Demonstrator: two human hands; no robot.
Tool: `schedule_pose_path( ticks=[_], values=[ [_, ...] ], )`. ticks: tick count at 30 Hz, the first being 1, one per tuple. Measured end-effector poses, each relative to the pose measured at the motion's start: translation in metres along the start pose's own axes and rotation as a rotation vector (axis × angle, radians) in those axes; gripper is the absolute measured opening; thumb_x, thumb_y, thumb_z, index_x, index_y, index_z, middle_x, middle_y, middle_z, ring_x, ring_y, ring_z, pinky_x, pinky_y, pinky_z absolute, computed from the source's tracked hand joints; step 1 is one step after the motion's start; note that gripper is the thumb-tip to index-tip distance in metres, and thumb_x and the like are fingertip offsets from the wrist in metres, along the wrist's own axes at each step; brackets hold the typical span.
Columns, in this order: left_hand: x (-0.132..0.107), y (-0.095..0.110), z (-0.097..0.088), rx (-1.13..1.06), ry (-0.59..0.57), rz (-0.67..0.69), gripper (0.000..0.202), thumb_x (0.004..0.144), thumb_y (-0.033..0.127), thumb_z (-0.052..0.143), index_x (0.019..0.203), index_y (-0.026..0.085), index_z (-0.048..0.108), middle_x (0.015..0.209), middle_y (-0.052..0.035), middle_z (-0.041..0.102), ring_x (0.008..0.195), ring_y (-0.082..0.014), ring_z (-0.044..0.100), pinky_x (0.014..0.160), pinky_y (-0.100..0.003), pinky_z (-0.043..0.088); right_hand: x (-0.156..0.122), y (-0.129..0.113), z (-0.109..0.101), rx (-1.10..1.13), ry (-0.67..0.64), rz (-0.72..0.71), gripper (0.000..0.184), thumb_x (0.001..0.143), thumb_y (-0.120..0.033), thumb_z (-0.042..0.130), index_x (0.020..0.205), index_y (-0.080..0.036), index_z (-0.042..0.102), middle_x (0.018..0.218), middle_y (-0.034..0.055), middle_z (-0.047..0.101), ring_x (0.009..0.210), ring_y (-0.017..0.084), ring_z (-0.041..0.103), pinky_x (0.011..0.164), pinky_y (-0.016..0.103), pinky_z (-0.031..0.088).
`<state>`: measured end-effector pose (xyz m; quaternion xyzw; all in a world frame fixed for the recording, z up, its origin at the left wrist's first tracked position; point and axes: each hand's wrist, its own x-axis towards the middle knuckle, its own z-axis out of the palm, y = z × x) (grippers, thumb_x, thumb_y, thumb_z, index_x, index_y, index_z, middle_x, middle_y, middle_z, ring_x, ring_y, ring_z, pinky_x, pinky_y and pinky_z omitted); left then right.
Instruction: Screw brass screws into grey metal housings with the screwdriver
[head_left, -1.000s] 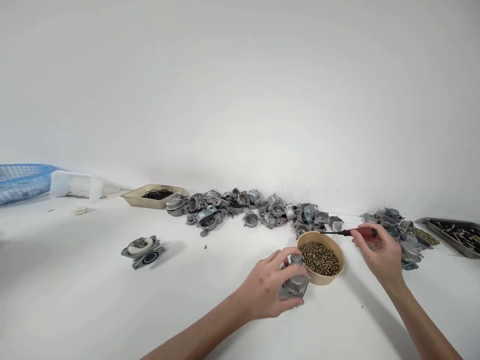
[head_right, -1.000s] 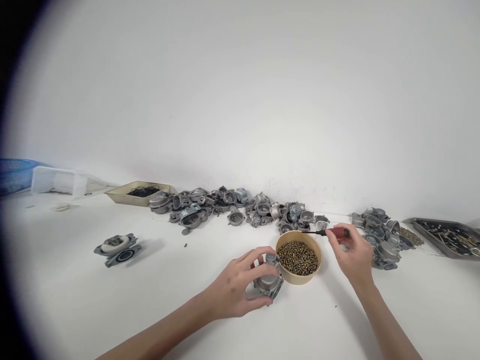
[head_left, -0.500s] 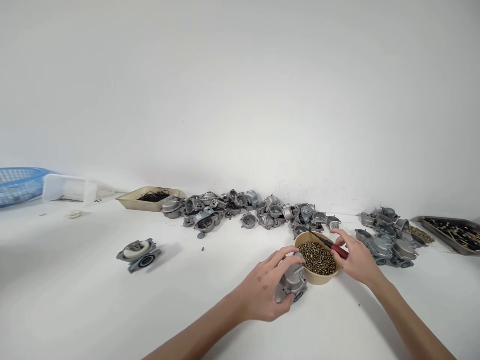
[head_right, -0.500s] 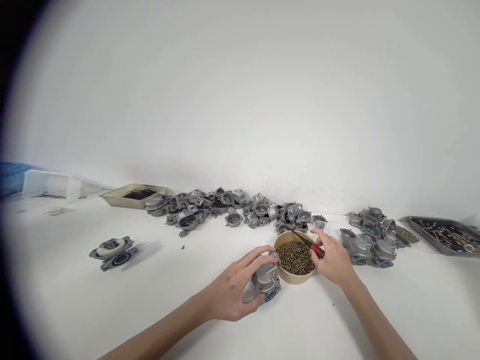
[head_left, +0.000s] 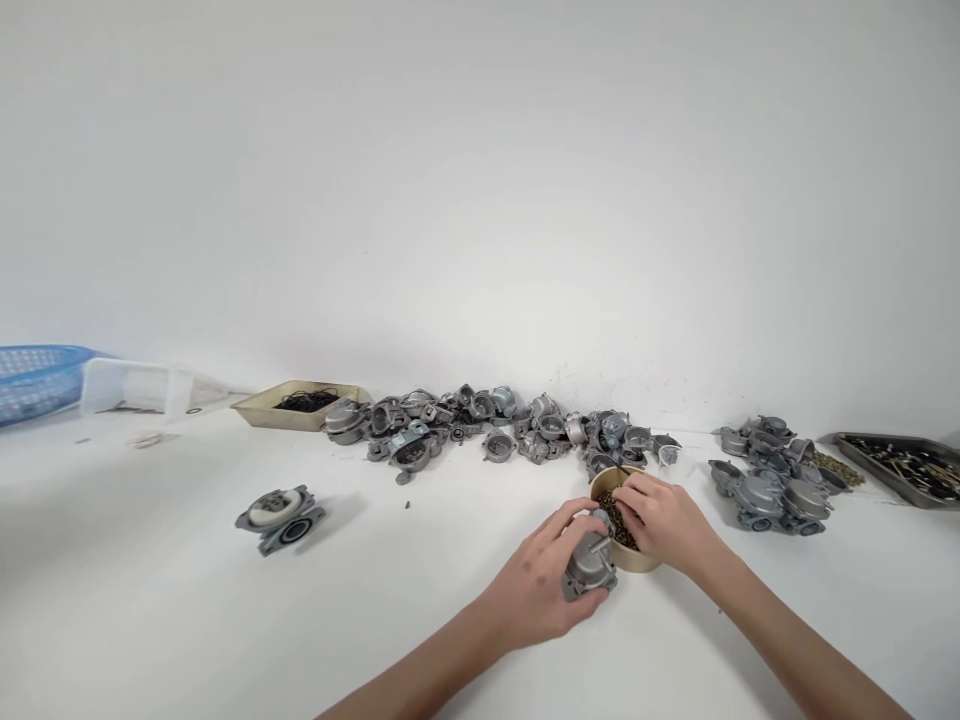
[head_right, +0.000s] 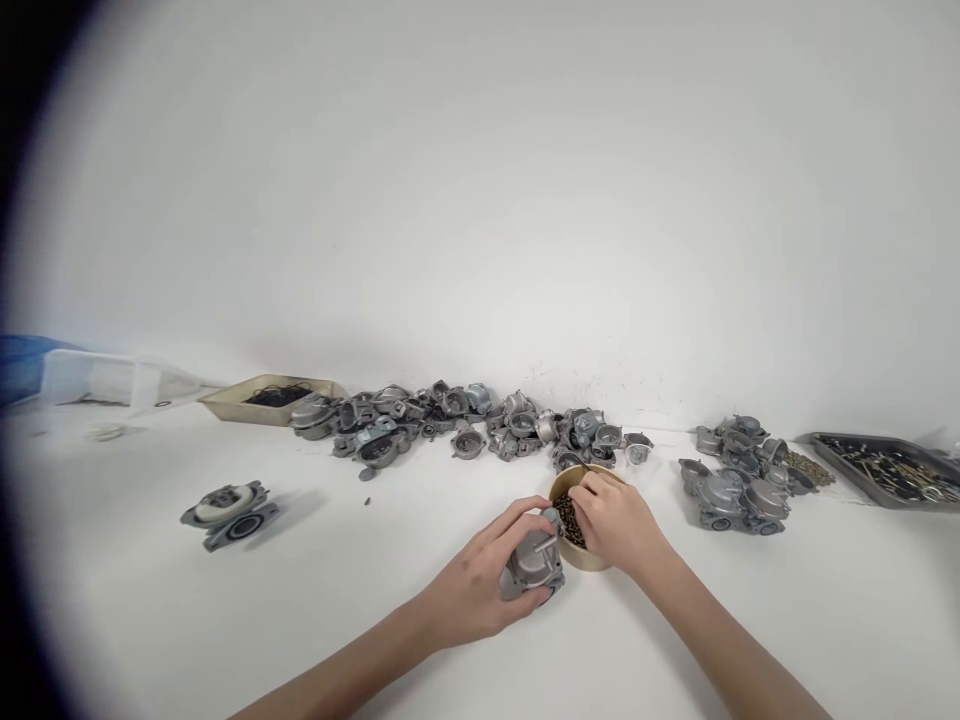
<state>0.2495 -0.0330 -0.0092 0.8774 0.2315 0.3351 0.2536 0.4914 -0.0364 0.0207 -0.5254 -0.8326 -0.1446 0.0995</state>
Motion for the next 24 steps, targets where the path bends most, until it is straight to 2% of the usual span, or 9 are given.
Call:
schedule_pose_path(
  ticks=[2,4,8,13,16,20,24],
  values=[
    [0.000,0.000,0.000,-0.025,0.004,0.003,0.050,0.079,0.016,0.073,0.123,0.027,0.052,0.147,-0.0120,0.052,0.120,-0.0292,0.066,0.096,-0.039,0.058,0.014,-0.001,0.004,-0.027,-0.116,-0.008,0.018,0.088,-0.005,0.061,0.089,-0.017,0.075,0.089,0.0103,0.075,0.073,0.023,0.072,0.059,0.026,0.048],
    [-0.001,0.000,-0.001,-0.050,0.008,0.005,0.050,0.077,0.016,0.073,0.121,0.026,0.053,0.147,-0.0123,0.053,0.118,-0.0293,0.066,0.096,-0.040,0.058,0.025,-0.001,0.010,-0.052,-0.221,-0.010,0.020,0.078,0.002,0.065,0.078,-0.017,0.073,0.079,0.0093,0.074,0.067,0.023,0.072,0.055,0.025,0.044],
    [-0.001,-0.002,-0.003,-0.078,0.018,0.019,0.052,0.073,0.014,0.074,0.120,0.026,0.055,0.145,-0.0128,0.053,0.120,-0.0309,0.066,0.099,-0.042,0.057,0.035,-0.005,0.016,-0.082,-0.352,0.005,0.026,0.071,0.010,0.065,0.070,-0.016,0.071,0.067,0.0085,0.072,0.061,0.027,0.072,0.050,0.026,0.038],
    [-0.002,-0.008,-0.003,-0.087,0.019,0.055,0.051,0.073,0.017,0.074,0.120,0.025,0.055,0.145,-0.0138,0.054,0.124,-0.0322,0.064,0.102,-0.043,0.056,0.028,-0.008,0.007,-0.073,-0.398,0.015,0.034,0.077,0.012,0.057,0.085,-0.015,0.076,0.080,0.0101,0.077,0.075,0.026,0.075,0.057,0.027,0.041],
    [-0.003,-0.015,0.006,-0.100,0.065,0.100,0.048,0.076,0.020,0.074,0.120,0.024,0.055,0.144,-0.0141,0.054,0.124,-0.0312,0.064,0.104,-0.042,0.055,0.023,-0.005,0.003,-0.058,-0.420,0.031,0.037,0.080,0.012,0.053,0.093,-0.014,0.077,0.088,0.0116,0.078,0.081,0.026,0.074,0.060,0.027,0.040],
    [-0.003,-0.025,0.024,-0.110,0.173,0.194,0.055,0.075,0.015,0.069,0.126,0.024,0.050,0.144,-0.0160,0.051,0.127,-0.0300,0.062,0.104,-0.039,0.055,0.022,0.000,0.004,-0.019,-0.462,0.056,0.033,0.079,0.011,0.054,0.081,-0.014,0.076,0.079,0.0095,0.076,0.075,0.023,0.072,0.056,0.026,0.035],
    [-0.001,-0.029,0.031,-0.139,0.169,0.233,0.058,0.072,0.014,0.066,0.126,0.025,0.047,0.140,-0.0147,0.051,0.119,-0.0274,0.065,0.096,-0.036,0.057,0.022,0.000,0.005,0.030,-0.449,0.085,0.035,0.079,0.011,0.053,0.080,-0.015,0.076,0.081,0.0088,0.076,0.078,0.023,0.071,0.057,0.027,0.034]
  ],
)
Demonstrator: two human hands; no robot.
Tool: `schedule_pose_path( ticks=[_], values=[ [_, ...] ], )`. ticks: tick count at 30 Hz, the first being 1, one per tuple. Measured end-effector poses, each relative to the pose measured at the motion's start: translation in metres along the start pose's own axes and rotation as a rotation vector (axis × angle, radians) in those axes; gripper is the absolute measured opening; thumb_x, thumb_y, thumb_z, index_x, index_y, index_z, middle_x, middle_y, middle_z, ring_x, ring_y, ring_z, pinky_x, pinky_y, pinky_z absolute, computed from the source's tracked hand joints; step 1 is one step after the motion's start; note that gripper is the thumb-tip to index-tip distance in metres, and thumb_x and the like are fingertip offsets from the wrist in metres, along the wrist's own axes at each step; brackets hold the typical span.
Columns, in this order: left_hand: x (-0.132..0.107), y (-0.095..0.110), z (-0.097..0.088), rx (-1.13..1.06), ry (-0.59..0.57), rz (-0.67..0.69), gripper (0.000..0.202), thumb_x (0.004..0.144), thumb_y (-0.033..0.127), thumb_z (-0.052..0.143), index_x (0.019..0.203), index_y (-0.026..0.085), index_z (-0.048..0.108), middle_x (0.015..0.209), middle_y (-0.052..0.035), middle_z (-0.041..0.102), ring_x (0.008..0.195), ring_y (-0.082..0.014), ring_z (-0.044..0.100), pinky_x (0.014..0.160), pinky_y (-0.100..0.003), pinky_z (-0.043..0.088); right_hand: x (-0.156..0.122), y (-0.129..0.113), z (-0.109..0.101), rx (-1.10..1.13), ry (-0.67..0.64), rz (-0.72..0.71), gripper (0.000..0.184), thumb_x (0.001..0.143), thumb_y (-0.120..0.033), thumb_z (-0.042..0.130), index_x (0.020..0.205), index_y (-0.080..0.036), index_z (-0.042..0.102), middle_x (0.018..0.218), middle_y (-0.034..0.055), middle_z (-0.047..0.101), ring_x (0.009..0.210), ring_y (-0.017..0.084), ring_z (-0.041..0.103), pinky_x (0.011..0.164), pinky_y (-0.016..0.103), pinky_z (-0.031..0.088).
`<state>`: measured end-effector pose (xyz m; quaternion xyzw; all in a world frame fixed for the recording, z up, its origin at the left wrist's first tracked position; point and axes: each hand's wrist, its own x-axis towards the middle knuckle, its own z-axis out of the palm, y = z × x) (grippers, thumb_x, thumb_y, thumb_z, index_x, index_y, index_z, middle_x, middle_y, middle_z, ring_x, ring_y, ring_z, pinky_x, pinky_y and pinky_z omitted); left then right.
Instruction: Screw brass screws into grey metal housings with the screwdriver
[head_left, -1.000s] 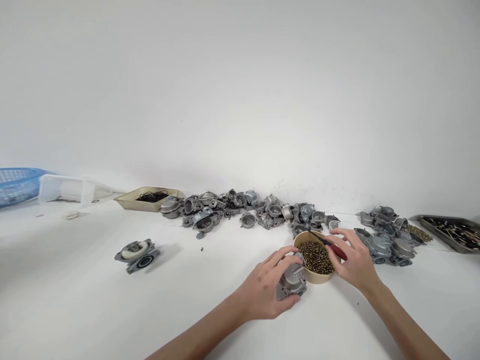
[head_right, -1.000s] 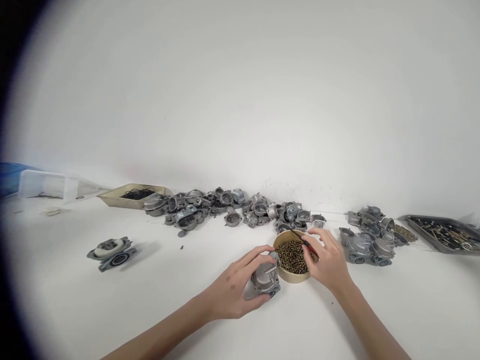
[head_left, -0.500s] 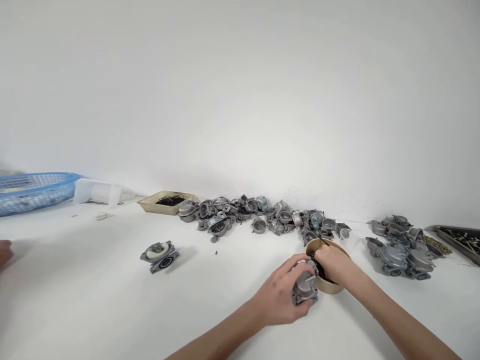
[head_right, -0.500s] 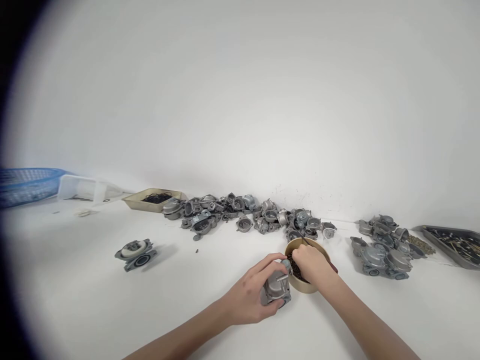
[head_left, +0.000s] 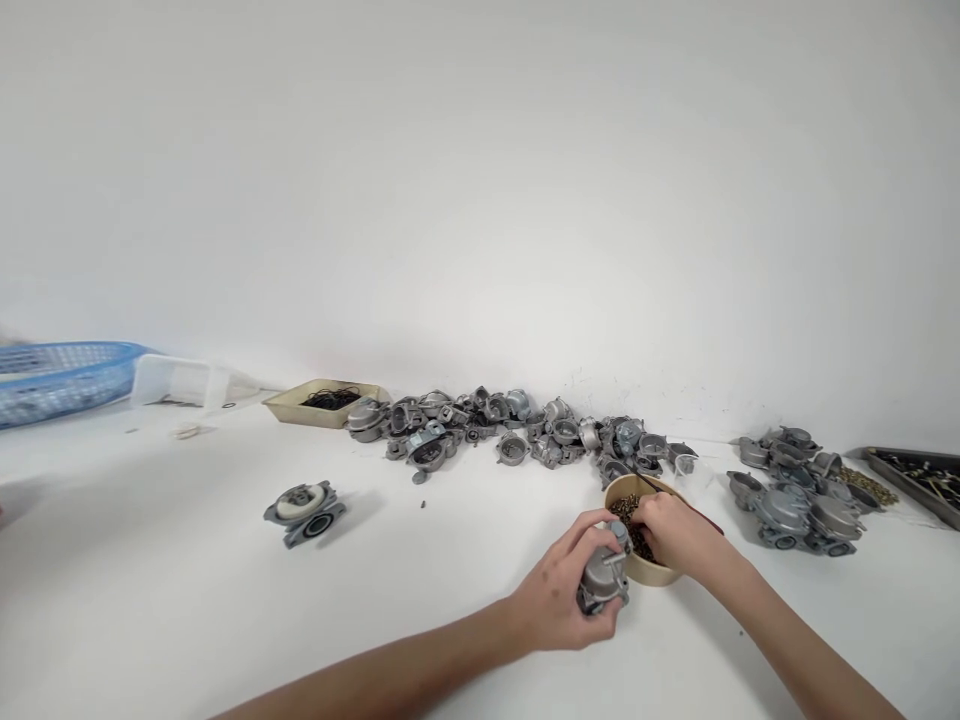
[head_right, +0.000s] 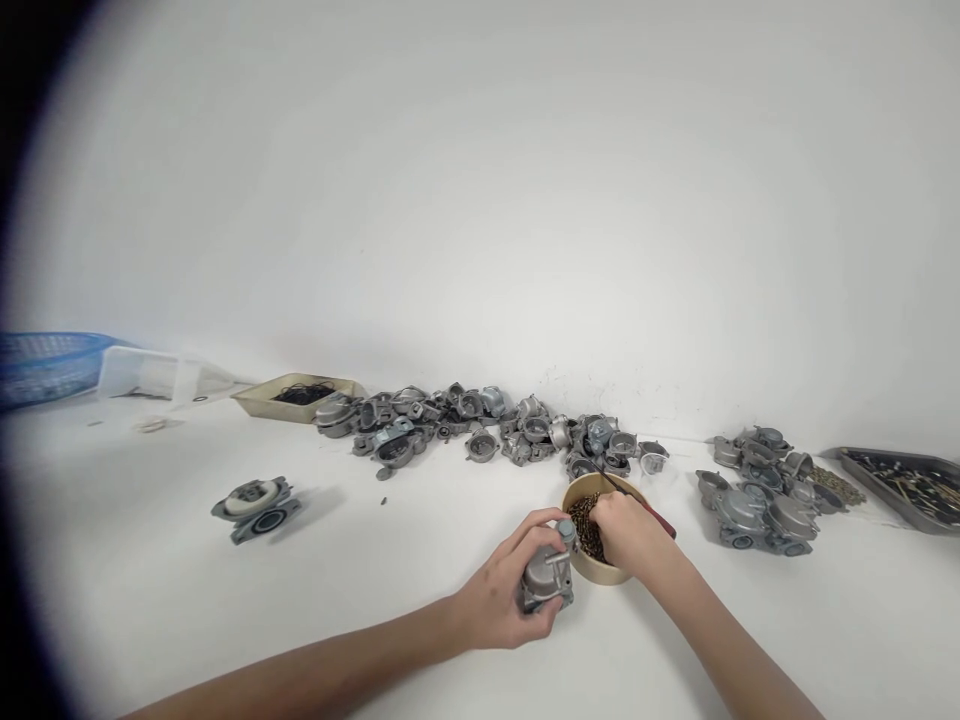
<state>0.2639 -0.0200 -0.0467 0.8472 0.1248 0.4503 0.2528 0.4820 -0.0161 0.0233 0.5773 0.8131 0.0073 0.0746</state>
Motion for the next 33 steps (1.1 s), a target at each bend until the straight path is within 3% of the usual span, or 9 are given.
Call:
schedule_pose_path(
  ticks=[11,16,22,25,29,33],
  values=[
    [0.002,-0.004,-0.011,-0.006,-0.075,-0.032,0.053,0.077,0.017,0.064,0.126,0.027,0.046,0.142,-0.0138,0.051,0.121,-0.0277,0.064,0.095,-0.036,0.057,0.001,0.000,0.005,0.118,0.045,0.036,0.030,0.090,0.003,0.055,0.089,-0.016,0.078,0.091,0.0093,0.076,0.086,0.024,0.072,0.068,0.028,0.043],
    [0.001,-0.005,-0.015,0.028,-0.097,-0.033,0.051,0.080,0.021,0.065,0.127,0.027,0.047,0.134,-0.0126,0.056,0.119,-0.0288,0.063,0.097,-0.041,0.056,0.000,0.003,0.008,0.167,0.080,0.041,0.029,0.086,0.004,0.058,0.090,-0.017,0.078,0.092,0.0085,0.076,0.087,0.023,0.072,0.068,0.027,0.043],
    [0.007,-0.002,-0.024,-0.018,-0.149,-0.049,0.047,0.083,0.024,0.066,0.126,0.026,0.048,0.127,-0.0101,0.059,0.112,-0.0263,0.064,0.094,-0.039,0.057,0.002,0.007,0.014,0.231,0.113,0.033,0.035,0.080,0.010,0.055,0.080,-0.017,0.076,0.083,0.0060,0.076,0.080,0.022,0.072,0.064,0.027,0.041],
    [0.008,0.000,-0.026,-0.023,-0.164,-0.066,0.045,0.084,0.025,0.067,0.125,0.026,0.048,0.126,-0.0097,0.060,0.111,-0.0257,0.065,0.093,-0.038,0.058,0.001,0.007,0.016,0.269,0.158,0.035,0.034,0.080,0.009,0.054,0.078,-0.017,0.075,0.081,0.0060,0.075,0.078,0.023,0.071,0.064,0.028,0.043],
    [0.009,0.001,-0.027,0.000,-0.175,-0.077,0.045,0.084,0.025,0.068,0.124,0.025,0.049,0.125,-0.0099,0.060,0.109,-0.0253,0.066,0.094,-0.038,0.058,-0.003,0.007,0.018,0.344,0.265,0.030,0.030,0.087,0.003,0.057,0.091,-0.018,0.077,0.096,0.0069,0.075,0.084,0.022,0.071,0.071,0.028,0.049],
    [0.007,0.000,-0.025,0.043,-0.159,-0.064,0.048,0.079,0.025,0.069,0.123,0.025,0.050,0.124,-0.0097,0.060,0.107,-0.0254,0.066,0.092,-0.036,0.059,-0.005,0.008,0.020,0.419,0.323,0.037,0.026,0.088,0.002,0.059,0.092,-0.018,0.075,0.097,0.0057,0.073,0.073,0.017,0.068,0.063,0.025,0.051]
  ],
)
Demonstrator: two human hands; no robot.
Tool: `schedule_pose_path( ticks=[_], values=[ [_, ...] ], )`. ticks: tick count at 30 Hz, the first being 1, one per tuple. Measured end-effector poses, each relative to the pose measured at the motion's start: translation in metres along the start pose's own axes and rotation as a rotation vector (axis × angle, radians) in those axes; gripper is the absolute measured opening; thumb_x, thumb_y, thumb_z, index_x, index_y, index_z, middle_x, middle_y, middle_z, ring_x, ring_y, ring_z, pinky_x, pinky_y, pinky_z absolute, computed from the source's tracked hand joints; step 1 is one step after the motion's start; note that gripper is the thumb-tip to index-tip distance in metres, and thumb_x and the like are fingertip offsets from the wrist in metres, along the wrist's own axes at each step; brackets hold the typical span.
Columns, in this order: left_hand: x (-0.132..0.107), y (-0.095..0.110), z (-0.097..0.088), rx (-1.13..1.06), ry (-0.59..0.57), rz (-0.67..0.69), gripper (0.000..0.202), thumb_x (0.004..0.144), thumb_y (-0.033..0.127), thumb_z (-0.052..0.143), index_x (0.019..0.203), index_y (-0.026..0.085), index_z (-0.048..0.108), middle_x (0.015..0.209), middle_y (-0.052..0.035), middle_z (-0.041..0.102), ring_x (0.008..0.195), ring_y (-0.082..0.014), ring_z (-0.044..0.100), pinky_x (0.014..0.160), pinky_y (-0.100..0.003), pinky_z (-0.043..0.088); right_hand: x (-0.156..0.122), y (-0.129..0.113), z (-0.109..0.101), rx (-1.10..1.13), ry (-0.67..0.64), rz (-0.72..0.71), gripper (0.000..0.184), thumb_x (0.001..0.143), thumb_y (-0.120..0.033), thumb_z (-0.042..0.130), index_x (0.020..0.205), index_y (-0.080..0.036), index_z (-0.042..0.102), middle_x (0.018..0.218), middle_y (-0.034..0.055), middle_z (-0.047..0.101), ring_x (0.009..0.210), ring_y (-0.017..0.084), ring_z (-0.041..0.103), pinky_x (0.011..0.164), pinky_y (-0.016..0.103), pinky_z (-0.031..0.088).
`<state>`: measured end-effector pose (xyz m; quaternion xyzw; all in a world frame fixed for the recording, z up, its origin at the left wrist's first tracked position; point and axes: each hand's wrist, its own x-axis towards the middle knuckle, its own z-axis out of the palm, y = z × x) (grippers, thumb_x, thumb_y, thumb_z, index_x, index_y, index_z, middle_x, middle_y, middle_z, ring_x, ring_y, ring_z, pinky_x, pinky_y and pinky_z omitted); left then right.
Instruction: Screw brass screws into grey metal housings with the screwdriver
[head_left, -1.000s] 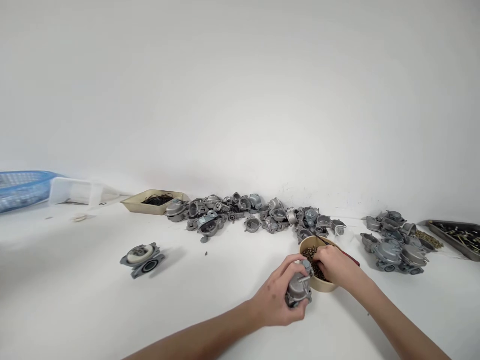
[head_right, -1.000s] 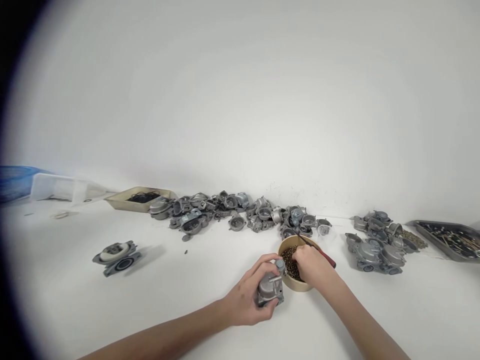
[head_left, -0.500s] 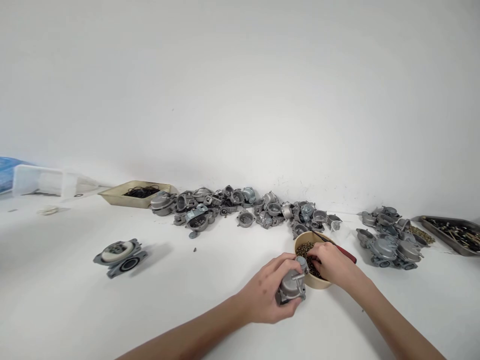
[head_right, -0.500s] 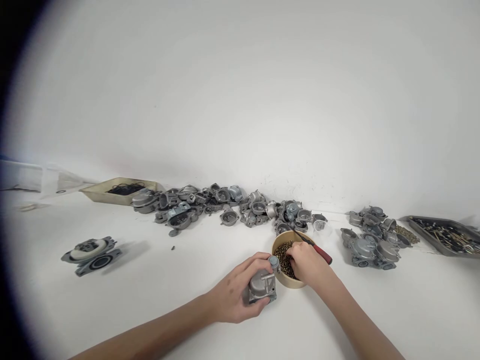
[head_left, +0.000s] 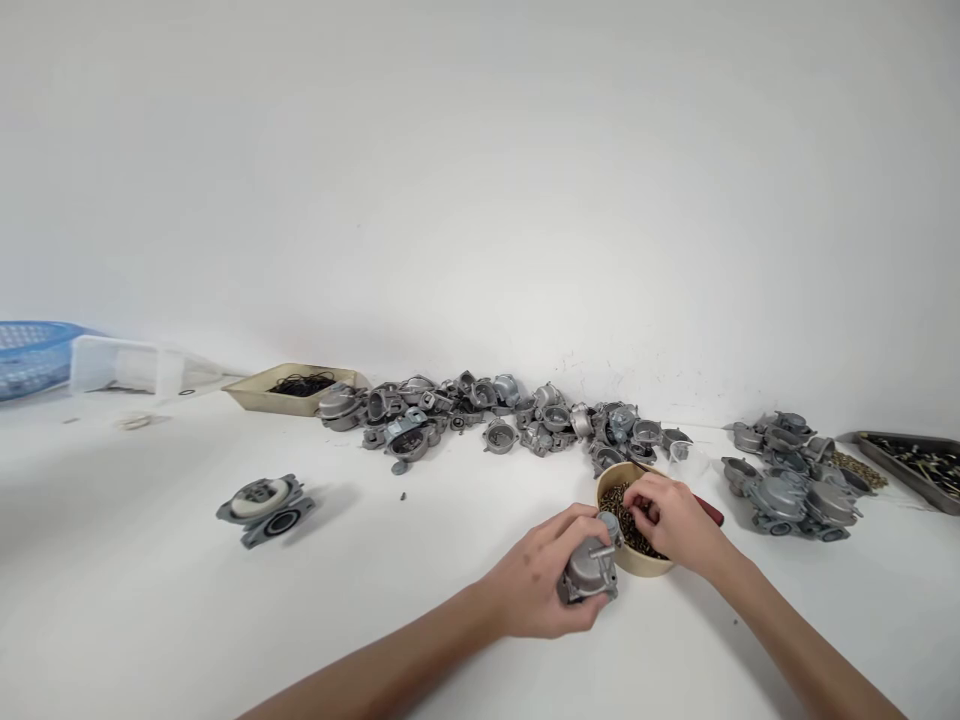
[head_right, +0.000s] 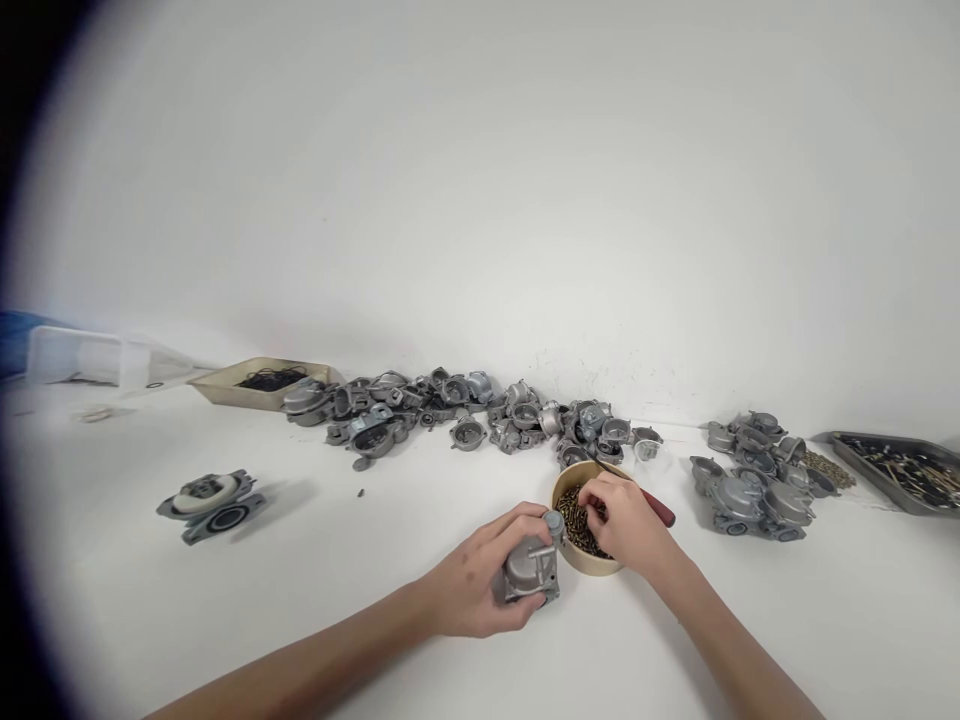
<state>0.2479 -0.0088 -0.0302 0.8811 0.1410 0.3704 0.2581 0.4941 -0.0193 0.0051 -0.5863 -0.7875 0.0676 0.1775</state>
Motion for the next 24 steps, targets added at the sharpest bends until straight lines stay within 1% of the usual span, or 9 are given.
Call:
schedule_pose_path(
  ticks=[3,5,8,10,14,16,18,22,24],
  values=[
    [-0.0008,-0.0005,0.0029,0.044,0.039,0.007,0.050,0.076,0.022,0.068,0.122,0.026,0.050,0.123,-0.0092,0.060,0.105,-0.0254,0.067,0.090,-0.036,0.059,0.0005,0.0025,0.0012,0.026,0.001,0.017,0.029,0.081,0.007,0.060,0.083,-0.018,0.074,0.092,0.0040,0.073,0.073,0.017,0.069,0.066,0.025,0.052],
    [-0.0009,-0.0005,0.0038,0.056,0.047,-0.004,0.050,0.075,0.021,0.067,0.121,0.027,0.050,0.123,-0.0086,0.060,0.104,-0.0248,0.067,0.089,-0.036,0.059,0.0010,0.0030,0.0020,0.032,0.002,0.034,0.030,0.079,0.008,0.060,0.082,-0.018,0.075,0.094,0.0043,0.074,0.073,0.017,0.069,0.067,0.026,0.053],
    [-0.0007,-0.0006,0.0032,0.059,0.057,-0.033,0.047,0.074,0.022,0.067,0.118,0.027,0.050,0.119,-0.0070,0.061,0.098,-0.0230,0.067,0.087,-0.034,0.058,0.0015,0.0016,0.0027,0.030,-0.008,0.055,0.028,0.080,0.005,0.061,0.081,-0.019,0.076,0.095,0.0049,0.074,0.074,0.017,0.069,0.068,0.026,0.053],
    [-0.0009,-0.0010,0.0027,0.072,0.065,-0.038,0.046,0.074,0.023,0.067,0.117,0.027,0.050,0.119,-0.0069,0.061,0.098,-0.0230,0.067,0.086,-0.034,0.057,0.0018,0.0002,0.0029,0.018,-0.029,0.071,0.023,0.082,0.000,0.065,0.079,-0.019,0.077,0.088,0.0047,0.073,0.072,0.018,0.068,0.068,0.027,0.052],
    [-0.0024,-0.0021,0.0034,0.095,0.085,-0.010,0.056,0.075,0.022,0.066,0.127,0.028,0.047,0.124,-0.0091,0.060,0.105,-0.0255,0.067,0.088,-0.035,0.057,0.0029,-0.0014,0.0026,-0.016,-0.087,0.116,0.019,0.084,-0.010,0.070,0.070,-0.020,0.077,0.074,0.0036,0.071,0.066,0.019,0.065,0.065,0.028,0.048],
    [-0.0029,-0.0024,0.0039,0.091,0.085,-0.004,0.061,0.076,0.022,0.066,0.133,0.029,0.045,0.126,-0.0094,0.059,0.107,-0.0256,0.067,0.089,-0.035,0.057,0.0035,-0.0014,0.0024,-0.024,-0.108,0.135,0.019,0.083,-0.011,0.071,0.068,-0.021,0.076,0.071,0.0033,0.071,0.065,0.019,0.066,0.063,0.028,0.047],
    [-0.0029,-0.0024,0.0041,0.087,0.079,-0.006,0.063,0.076,0.021,0.066,0.135,0.029,0.046,0.126,-0.0096,0.059,0.107,-0.0258,0.067,0.090,-0.036,0.057,0.0040,-0.0012,0.0025,-0.027,-0.117,0.146,0.018,0.081,-0.010,0.071,0.068,-0.021,0.076,0.071,0.0030,0.072,0.067,0.019,0.066,0.062,0.027,0.045],
    [-0.0023,-0.0020,0.0042,0.082,0.078,-0.009,0.061,0.076,0.022,0.066,0.134,0.029,0.049,0.127,-0.0102,0.059,0.110,-0.0270,0.067,0.091,-0.037,0.058,0.0039,0.0001,0.0042,-0.012,-0.085,0.134,0.019,0.076,-0.004,0.068,0.067,-0.020,0.074,0.076,0.0029,0.073,0.070,0.020,0.068,0.064,0.027,0.046],
    [-0.0027,-0.0016,0.0046,0.101,0.099,0.006,0.061,0.075,0.022,0.067,0.133,0.028,0.049,0.126,-0.0102,0.059,0.108,-0.0270,0.067,0.091,-0.038,0.058,0.0026,0.0008,0.0049,0.014,-0.040,0.116,0.018,0.078,-0.005,0.067,0.068,-0.020,0.073,0.077,0.0034,0.074,0.067,0.020,0.068,0.065,0.029,0.048]
  ],
)
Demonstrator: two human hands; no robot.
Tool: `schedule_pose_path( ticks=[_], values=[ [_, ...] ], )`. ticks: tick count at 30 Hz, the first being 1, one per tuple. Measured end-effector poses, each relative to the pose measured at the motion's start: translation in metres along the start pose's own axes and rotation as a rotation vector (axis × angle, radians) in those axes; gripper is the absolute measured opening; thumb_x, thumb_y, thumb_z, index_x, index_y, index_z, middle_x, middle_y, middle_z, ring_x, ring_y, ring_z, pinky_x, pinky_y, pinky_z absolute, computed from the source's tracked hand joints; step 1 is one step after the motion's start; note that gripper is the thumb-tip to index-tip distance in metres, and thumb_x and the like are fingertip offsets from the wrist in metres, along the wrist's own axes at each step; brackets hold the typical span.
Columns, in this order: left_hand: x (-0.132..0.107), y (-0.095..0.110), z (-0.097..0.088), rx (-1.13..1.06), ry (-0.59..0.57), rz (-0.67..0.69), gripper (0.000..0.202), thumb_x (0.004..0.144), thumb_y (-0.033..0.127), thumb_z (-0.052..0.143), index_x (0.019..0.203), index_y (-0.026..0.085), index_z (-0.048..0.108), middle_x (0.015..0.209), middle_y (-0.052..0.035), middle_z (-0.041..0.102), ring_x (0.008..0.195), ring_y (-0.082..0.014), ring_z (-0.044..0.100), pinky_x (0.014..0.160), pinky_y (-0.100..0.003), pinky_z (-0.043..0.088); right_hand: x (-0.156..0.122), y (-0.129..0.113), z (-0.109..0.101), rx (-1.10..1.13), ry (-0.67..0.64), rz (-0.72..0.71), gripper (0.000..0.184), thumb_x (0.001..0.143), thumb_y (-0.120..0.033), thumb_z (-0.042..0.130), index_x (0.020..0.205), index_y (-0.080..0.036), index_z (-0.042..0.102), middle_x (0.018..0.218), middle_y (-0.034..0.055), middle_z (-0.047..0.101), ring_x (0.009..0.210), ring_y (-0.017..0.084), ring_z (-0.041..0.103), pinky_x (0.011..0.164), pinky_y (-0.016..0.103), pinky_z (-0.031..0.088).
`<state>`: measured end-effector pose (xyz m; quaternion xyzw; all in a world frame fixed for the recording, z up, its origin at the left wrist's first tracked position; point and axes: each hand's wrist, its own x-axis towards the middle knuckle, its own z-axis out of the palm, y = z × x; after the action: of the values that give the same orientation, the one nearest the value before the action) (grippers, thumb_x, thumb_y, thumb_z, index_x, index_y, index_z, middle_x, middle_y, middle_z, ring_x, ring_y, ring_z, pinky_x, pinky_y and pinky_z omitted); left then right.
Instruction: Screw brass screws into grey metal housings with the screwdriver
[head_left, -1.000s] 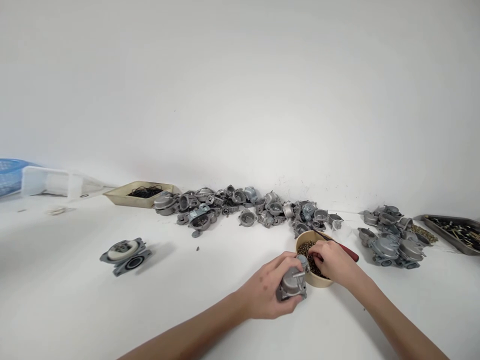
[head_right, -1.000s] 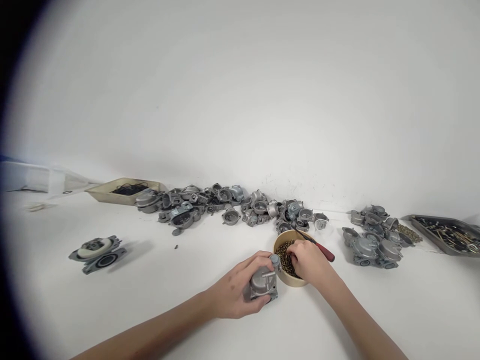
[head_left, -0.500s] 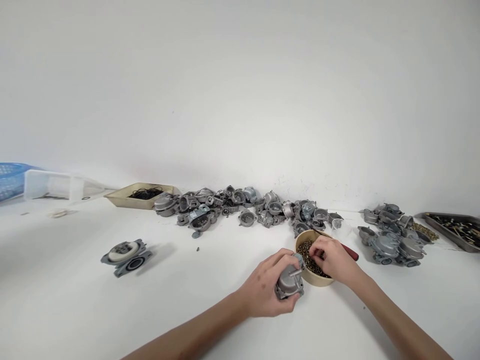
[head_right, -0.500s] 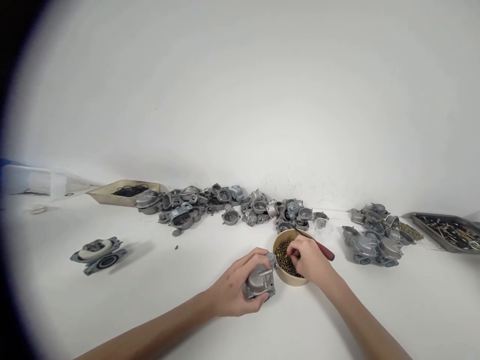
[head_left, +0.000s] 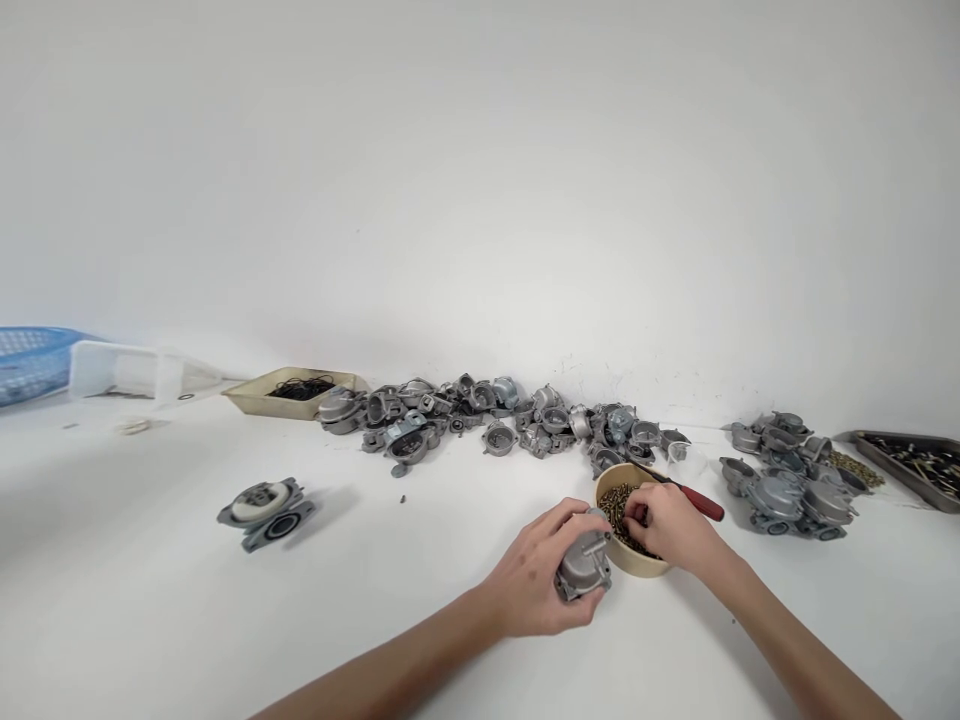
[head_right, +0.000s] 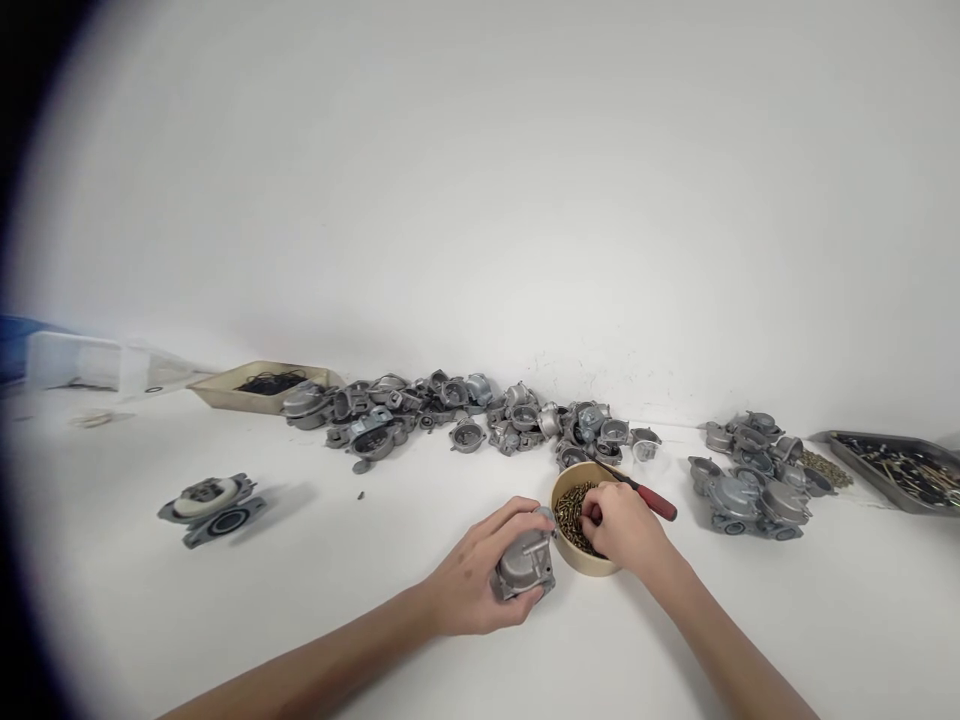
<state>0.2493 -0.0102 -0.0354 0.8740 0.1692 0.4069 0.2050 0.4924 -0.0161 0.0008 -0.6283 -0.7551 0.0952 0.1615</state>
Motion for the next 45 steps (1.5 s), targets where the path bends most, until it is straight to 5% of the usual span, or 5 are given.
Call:
schedule_pose_path(
  ticks=[8,16,23,33,45],
  values=[
    [0.000,0.000,-0.001,0.054,0.066,-0.065,0.055,0.077,0.023,0.067,0.129,0.027,0.051,0.122,-0.0097,0.062,0.109,-0.0281,0.066,0.090,-0.039,0.058,-0.017,-0.011,-0.005,0.274,0.213,-0.234,0.022,0.095,-0.023,0.054,0.088,-0.022,0.075,0.088,0.0051,0.079,0.075,0.021,0.073,0.073,0.031,0.056],
    [0.001,-0.002,0.000,-0.006,0.050,-0.053,0.049,0.080,0.024,0.066,0.126,0.026,0.051,0.118,-0.0089,0.060,0.108,-0.0263,0.064,0.089,-0.037,0.058,-0.026,-0.032,-0.009,0.522,0.182,-0.505,0.022,0.098,-0.023,0.059,0.089,-0.023,0.079,0.088,0.0060,0.078,0.077,0.020,0.072,0.069,0.030,0.056],
    [0.001,0.000,0.000,-0.040,0.062,-0.052,0.049,0.080,0.022,0.066,0.127,0.025,0.052,0.116,-0.0086,0.061,0.112,-0.0272,0.062,0.091,-0.037,0.057,-0.024,-0.026,-0.007,0.587,0.125,-0.372,0.009,0.090,-0.026,0.068,0.087,-0.022,0.076,0.081,0.0022,0.078,0.069,0.017,0.070,0.067,0.025,0.057],
    [-0.001,0.002,-0.001,-0.019,0.032,-0.050,0.055,0.080,0.020,0.068,0.132,0.026,0.049,0.125,-0.0109,0.059,0.118,-0.0285,0.061,0.098,-0.040,0.058,-0.011,0.000,-0.006,0.192,0.250,-0.132,0.017,0.095,-0.020,0.057,0.086,-0.023,0.071,0.089,0.0064,0.079,0.078,0.024,0.074,0.078,0.035,0.060],
    [-0.001,0.003,-0.003,-0.003,0.007,-0.063,0.048,0.083,0.023,0.064,0.128,0.026,0.047,0.124,-0.0093,0.058,0.115,-0.0281,0.062,0.094,-0.042,0.058,-0.005,0.000,-0.010,-0.042,-0.066,-0.109,0.037,0.084,0.003,0.053,0.080,-0.022,0.081,0.085,0.0031,0.079,0.078,0.022,0.074,0.073,0.029,0.052]
  ],
)
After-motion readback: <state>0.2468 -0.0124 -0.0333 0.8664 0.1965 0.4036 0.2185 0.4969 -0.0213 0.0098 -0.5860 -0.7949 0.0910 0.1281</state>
